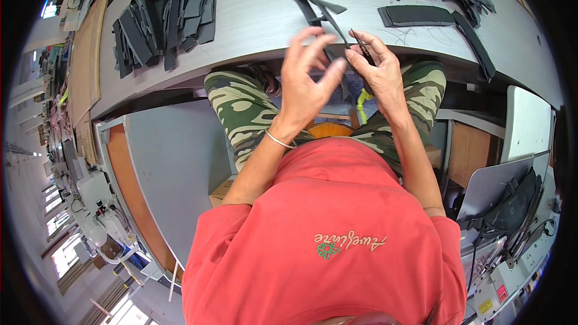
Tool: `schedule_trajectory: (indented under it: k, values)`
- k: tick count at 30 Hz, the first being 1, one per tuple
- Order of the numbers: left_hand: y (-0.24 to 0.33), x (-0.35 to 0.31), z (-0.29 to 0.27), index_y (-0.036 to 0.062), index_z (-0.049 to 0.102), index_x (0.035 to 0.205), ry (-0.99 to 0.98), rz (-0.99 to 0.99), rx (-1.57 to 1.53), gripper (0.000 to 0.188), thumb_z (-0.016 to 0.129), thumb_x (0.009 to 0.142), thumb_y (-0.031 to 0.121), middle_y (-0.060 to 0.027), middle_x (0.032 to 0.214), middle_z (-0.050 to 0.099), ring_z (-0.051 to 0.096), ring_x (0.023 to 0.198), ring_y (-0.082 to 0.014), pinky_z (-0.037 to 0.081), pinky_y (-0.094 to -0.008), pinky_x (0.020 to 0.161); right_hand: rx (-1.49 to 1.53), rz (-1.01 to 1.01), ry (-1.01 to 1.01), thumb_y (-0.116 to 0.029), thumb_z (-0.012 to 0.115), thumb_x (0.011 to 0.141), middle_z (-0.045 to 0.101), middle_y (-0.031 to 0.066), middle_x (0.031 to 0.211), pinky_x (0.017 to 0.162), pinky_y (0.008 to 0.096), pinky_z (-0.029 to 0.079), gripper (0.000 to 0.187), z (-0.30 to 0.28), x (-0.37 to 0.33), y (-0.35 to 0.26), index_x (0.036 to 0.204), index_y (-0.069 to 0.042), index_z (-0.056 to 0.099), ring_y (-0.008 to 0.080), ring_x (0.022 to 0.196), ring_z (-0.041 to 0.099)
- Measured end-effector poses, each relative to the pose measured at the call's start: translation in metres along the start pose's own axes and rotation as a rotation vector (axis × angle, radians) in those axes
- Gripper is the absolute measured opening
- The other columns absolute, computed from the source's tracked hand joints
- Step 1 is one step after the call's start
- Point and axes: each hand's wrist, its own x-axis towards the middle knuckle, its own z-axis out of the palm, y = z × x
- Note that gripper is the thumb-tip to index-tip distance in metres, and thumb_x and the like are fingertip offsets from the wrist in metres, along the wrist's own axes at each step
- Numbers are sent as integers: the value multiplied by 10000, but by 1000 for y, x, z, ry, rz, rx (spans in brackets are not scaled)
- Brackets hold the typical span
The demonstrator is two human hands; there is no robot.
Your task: Trimming excess material and threads from small black fabric parts using a pair of snips.
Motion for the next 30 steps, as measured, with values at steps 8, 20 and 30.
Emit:
schedule_trajectory:
  k: [8, 20, 30]
  values:
    - [-19, 40, -7, -62, 464, 1292, -32, -456, -391, 599, 722, 845, 243, -42, 902, 569, 525, 792, -83, 434, -220, 700, 86, 86, -43, -113, 694, 864, 643, 53, 1090, 865, 230, 456, 352, 7, -2, -5, 1191, -9, 616, 84, 957, 566]
    - [-16, 64, 3, -86, 333, 1181, -97, -442, -594, 489, 659, 833, 25, -178, 937, 676, 668, 783, -180, 556, -292, 730, 22, 88, 95, -114, 645, 897, 594, -42, 860, 671, 187, 404, 247, -4, 22, 12, 1122, -13, 659, 29, 745, 493]
    - [-65, 76, 27, -79, 303, 1172, -185, -426, -537, 465, 612, 829, -23, -242, 1065, 637, 651, 980, -236, 531, -327, 888, -756, -222, 121, -275, 644, 864, 677, 86, 946, 742, 347, 488, 273, -56, 36, 12, 1110, -158, 673, 260, 855, 644]
